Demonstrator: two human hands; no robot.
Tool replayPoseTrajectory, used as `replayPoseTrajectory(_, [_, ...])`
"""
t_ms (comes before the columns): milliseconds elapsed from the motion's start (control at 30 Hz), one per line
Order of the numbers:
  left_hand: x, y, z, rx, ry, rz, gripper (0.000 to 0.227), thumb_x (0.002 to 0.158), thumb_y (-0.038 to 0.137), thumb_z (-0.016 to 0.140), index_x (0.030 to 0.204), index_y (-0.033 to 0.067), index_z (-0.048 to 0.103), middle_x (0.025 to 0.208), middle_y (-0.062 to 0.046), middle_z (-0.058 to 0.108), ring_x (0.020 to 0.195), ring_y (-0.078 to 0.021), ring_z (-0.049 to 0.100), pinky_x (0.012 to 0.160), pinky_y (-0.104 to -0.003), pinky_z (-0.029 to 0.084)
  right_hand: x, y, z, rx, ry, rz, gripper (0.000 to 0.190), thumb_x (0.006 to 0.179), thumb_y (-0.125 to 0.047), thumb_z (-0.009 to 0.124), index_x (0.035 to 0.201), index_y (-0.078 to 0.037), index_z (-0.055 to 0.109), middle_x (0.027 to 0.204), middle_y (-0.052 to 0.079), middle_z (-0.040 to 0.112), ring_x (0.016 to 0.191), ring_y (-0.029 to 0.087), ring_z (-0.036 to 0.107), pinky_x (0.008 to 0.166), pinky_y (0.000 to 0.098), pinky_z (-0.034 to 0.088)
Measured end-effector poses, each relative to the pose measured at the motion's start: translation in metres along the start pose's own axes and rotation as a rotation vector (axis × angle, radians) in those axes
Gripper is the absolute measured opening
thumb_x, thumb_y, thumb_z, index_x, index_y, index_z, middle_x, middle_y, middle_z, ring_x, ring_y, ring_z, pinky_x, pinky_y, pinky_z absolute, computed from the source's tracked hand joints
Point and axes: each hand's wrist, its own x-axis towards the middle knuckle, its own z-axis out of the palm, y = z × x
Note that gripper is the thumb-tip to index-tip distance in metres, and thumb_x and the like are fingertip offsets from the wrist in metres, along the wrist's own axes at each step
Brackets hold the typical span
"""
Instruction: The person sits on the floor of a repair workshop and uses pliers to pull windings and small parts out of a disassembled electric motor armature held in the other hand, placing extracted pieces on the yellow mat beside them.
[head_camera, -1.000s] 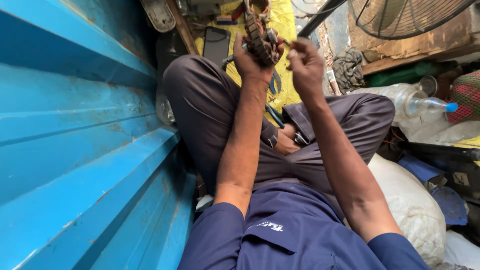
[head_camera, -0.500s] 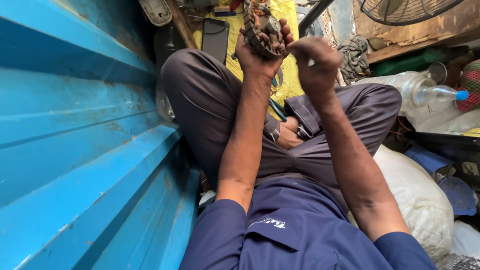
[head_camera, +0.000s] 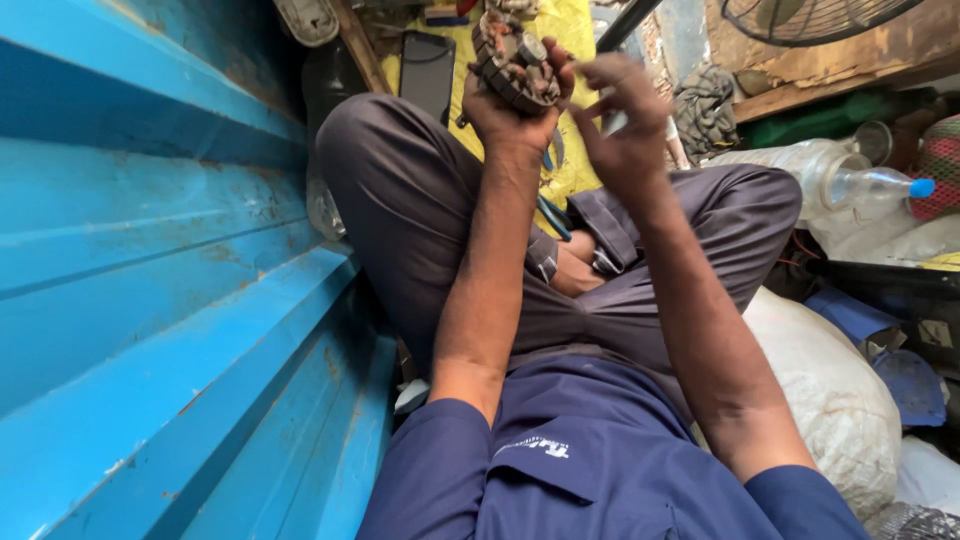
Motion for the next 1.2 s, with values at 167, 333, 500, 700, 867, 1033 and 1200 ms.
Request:
replayPoseTrajectory(167, [0.006,-0.002,-0.013,-0.003,-0.133,0.048,0.062,0.099,0.048,0.037,0.125,-0.0032,0.059,0.110,-0.028,0.066,0.097,-0.0409,0.067,0.083,-0.051,0.057,-0.006,-0.006,0.013,-0.165,-0.008,-0.241,0.029,0.091,0.004,0.079,0.116,-0.007,0.069,0.105,0.011,0.069,0.097,0.020,0.070,0.081,0.0330,0.059])
replayPoseTrajectory(333, [-0.007,-0.009,0.009,-0.063,-0.201,-0.074,0.066,0.093,0.050,0.040,0.125,-0.0048,0.058,0.113,-0.027,0.066,0.100,-0.0408,0.066,0.084,-0.052,0.058,-0.019,0.040,0.007,0.480,0.068,0.233,0.008,0.114,0.000,0.067,0.110,-0.007,0.069,0.094,0.007,0.072,0.079,0.013,0.065,0.070,0.0236,0.053])
replayPoseTrajectory(500, [-0.011,-0.010,0.010,-0.119,-0.154,-0.057,0.067,0.095,0.054,0.043,0.129,-0.0024,0.057,0.120,-0.030,0.062,0.107,-0.0417,0.065,0.092,-0.050,0.058,0.008,-0.009,-0.002,-0.034,-0.028,-0.148,0.027,0.095,-0.008,0.087,0.115,-0.005,0.070,0.103,0.008,0.068,0.089,0.016,0.066,0.069,0.0252,0.054])
replayPoseTrajectory(700, [-0.009,-0.008,-0.008,-0.025,-0.275,-0.065,0.065,0.100,0.048,0.042,0.132,-0.0064,0.054,0.125,-0.031,0.061,0.108,-0.0441,0.065,0.095,-0.051,0.057,-0.004,-0.027,0.007,-0.351,-0.029,-0.305,0.022,0.088,-0.005,0.086,0.105,-0.005,0.073,0.104,0.007,0.070,0.096,0.024,0.067,0.083,0.0386,0.058])
replayPoseTrajectory(867, [-0.017,-0.011,0.011,-0.098,-0.278,-0.111,0.065,0.096,0.049,0.045,0.131,-0.0046,0.056,0.125,-0.029,0.062,0.108,-0.0418,0.066,0.093,-0.051,0.057,-0.024,-0.002,-0.021,-0.032,0.022,0.092,0.013,0.098,-0.009,0.081,0.104,-0.006,0.071,0.102,0.007,0.072,0.090,0.020,0.071,0.080,0.0340,0.060])
replayPoseTrajectory(1033, [-0.013,-0.007,0.011,-0.132,-0.211,-0.153,0.063,0.092,0.049,0.050,0.128,-0.0023,0.058,0.124,-0.027,0.063,0.110,-0.0398,0.064,0.093,-0.050,0.056,-0.114,0.089,0.011,-0.323,-0.193,0.351,0.032,0.083,-0.013,0.083,0.109,-0.001,0.068,0.098,0.015,0.071,0.083,0.026,0.068,0.073,0.0383,0.057])
replayPoseTrajectory(1200, [-0.014,-0.003,-0.006,-0.152,-0.092,-0.132,0.065,0.089,0.048,0.051,0.128,-0.0040,0.057,0.119,-0.025,0.063,0.107,-0.0386,0.063,0.090,-0.050,0.056,-0.152,0.101,0.055,-0.486,-0.430,0.313,0.034,0.088,-0.026,0.074,0.108,-0.001,0.063,0.097,0.023,0.066,0.090,0.045,0.064,0.077,0.0534,0.051])
